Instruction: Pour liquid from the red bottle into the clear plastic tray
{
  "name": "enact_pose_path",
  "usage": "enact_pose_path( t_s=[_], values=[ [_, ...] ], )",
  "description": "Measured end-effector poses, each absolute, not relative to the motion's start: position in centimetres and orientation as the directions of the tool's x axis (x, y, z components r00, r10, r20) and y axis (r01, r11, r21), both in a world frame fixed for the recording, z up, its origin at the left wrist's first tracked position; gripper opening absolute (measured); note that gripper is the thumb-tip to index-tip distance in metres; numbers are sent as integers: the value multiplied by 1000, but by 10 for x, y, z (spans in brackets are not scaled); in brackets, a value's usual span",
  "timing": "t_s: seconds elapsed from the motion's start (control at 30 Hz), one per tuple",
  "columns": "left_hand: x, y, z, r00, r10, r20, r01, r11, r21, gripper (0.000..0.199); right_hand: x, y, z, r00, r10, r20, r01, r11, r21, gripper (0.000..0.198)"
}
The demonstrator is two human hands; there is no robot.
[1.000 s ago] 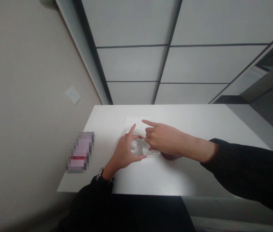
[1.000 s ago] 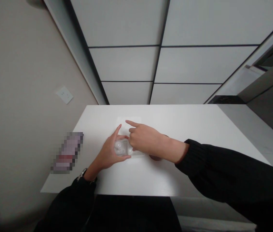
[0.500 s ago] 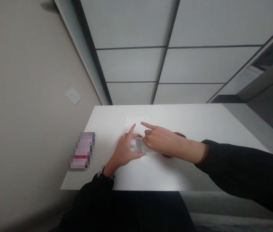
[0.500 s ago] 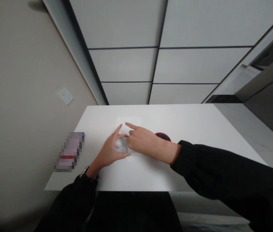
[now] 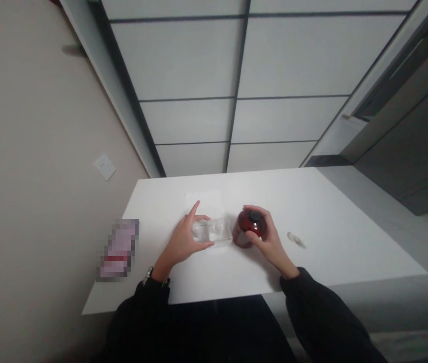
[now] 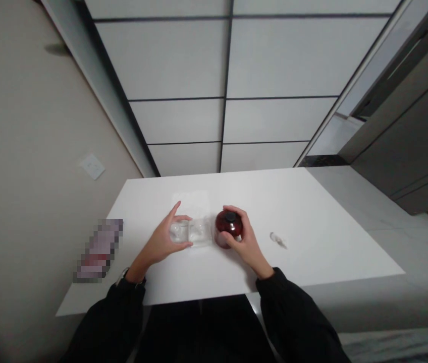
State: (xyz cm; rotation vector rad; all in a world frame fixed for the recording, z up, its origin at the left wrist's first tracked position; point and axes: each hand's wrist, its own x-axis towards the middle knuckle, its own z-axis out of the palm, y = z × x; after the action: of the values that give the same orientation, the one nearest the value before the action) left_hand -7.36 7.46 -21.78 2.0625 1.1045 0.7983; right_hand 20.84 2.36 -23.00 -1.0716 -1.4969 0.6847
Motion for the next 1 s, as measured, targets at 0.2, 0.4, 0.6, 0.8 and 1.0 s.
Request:
enact_pose_path(
  t_s=[0.2, 0.4, 0.6, 0.8, 1.0],
  values=[
    [-76, 76, -223, 458, 861, 220, 436, -433, 788, 123, 188, 38, -245, 94, 861, 500, 174, 480, -860, 54],
    [-81, 71, -225, 400, 846, 352, 386, -504, 773, 136, 197, 37, -257, 69, 858, 509, 182, 491, -852, 99],
    [-105, 57, -245, 408, 894, 188, 354, -344, 870, 138, 239, -2, -262, 229, 832, 505, 394, 395, -830, 47],
    [-112, 50, -245, 420, 902, 103, 460, -309, 832, 123, 276, -33, -256, 285, 752, 595, 608, 338, -719, 22],
    [-102, 54, -234, 382, 884, 268, 364, -411, 836, 99, 235, -25, -237, 193, 672, 715, 650, 458, -606, 15]
  ],
)
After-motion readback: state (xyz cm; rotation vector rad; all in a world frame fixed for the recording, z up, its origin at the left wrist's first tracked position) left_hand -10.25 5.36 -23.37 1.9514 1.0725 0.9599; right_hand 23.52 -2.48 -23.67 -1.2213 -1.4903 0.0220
